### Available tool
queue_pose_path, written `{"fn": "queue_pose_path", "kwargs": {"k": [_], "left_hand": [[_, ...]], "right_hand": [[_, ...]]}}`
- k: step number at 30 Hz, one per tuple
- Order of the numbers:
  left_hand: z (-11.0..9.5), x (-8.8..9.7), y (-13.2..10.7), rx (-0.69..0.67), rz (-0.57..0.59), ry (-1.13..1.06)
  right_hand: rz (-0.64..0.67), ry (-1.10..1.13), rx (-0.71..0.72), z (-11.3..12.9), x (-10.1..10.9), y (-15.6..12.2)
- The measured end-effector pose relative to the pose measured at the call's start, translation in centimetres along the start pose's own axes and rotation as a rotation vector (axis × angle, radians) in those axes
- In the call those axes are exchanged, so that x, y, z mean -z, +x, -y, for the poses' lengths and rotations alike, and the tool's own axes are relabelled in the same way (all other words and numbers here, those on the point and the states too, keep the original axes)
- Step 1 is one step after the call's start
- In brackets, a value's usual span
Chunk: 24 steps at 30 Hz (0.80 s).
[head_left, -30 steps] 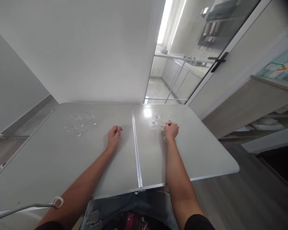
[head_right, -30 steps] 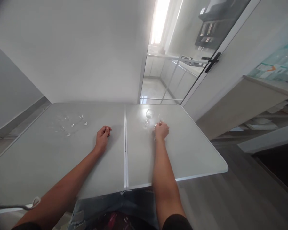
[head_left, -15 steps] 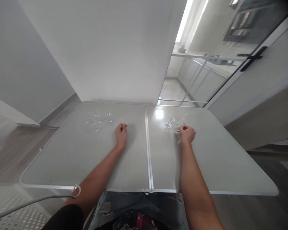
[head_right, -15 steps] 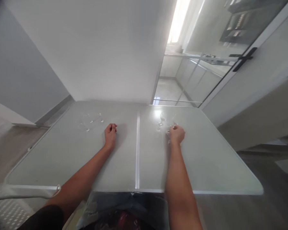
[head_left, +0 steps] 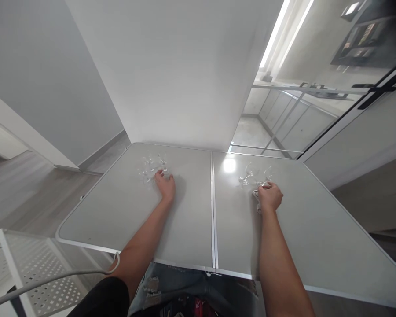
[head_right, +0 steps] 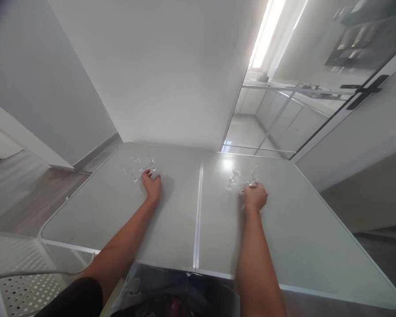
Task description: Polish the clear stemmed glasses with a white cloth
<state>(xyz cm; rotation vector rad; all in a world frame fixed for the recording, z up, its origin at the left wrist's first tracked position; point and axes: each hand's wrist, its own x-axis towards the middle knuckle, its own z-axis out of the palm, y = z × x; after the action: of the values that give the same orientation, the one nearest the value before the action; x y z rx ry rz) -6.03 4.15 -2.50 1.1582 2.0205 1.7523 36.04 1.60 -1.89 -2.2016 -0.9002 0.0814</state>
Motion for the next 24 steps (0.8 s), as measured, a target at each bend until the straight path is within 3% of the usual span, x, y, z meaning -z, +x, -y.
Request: {"fn": "queue_pose_path", "kwargs": {"k": [5, 13, 20, 22, 24], "left_hand": [[0.0, -1.1, 0.5, 0.028, 0.02, 0.011], [-1.0, -2.8, 2.6, 0.054, -0.01, 0.006], [-2.6, -3.0, 3.4, -0.005, 0.047, -0.079], [-3.4, -2.6, 2.7, -0.037, 0.107, -0.11], [-4.4, -2.0, 1.4, -0.112, 0.211, -0.142]], "right_hand": [[0.013, -0.025, -0.009, 0.3, 0.3, -0.4], [0.154, -0.124, -0.11, 1.6, 1.5, -1.2], [0.249, -0.211, -0.205, 0.5, 2.6, 0.2], [0.393, -0.178, -0.156, -0.1, 3.6, 0.9], [0.623, -0.04, -0.039, -0.5, 4.8, 1.0]]}}
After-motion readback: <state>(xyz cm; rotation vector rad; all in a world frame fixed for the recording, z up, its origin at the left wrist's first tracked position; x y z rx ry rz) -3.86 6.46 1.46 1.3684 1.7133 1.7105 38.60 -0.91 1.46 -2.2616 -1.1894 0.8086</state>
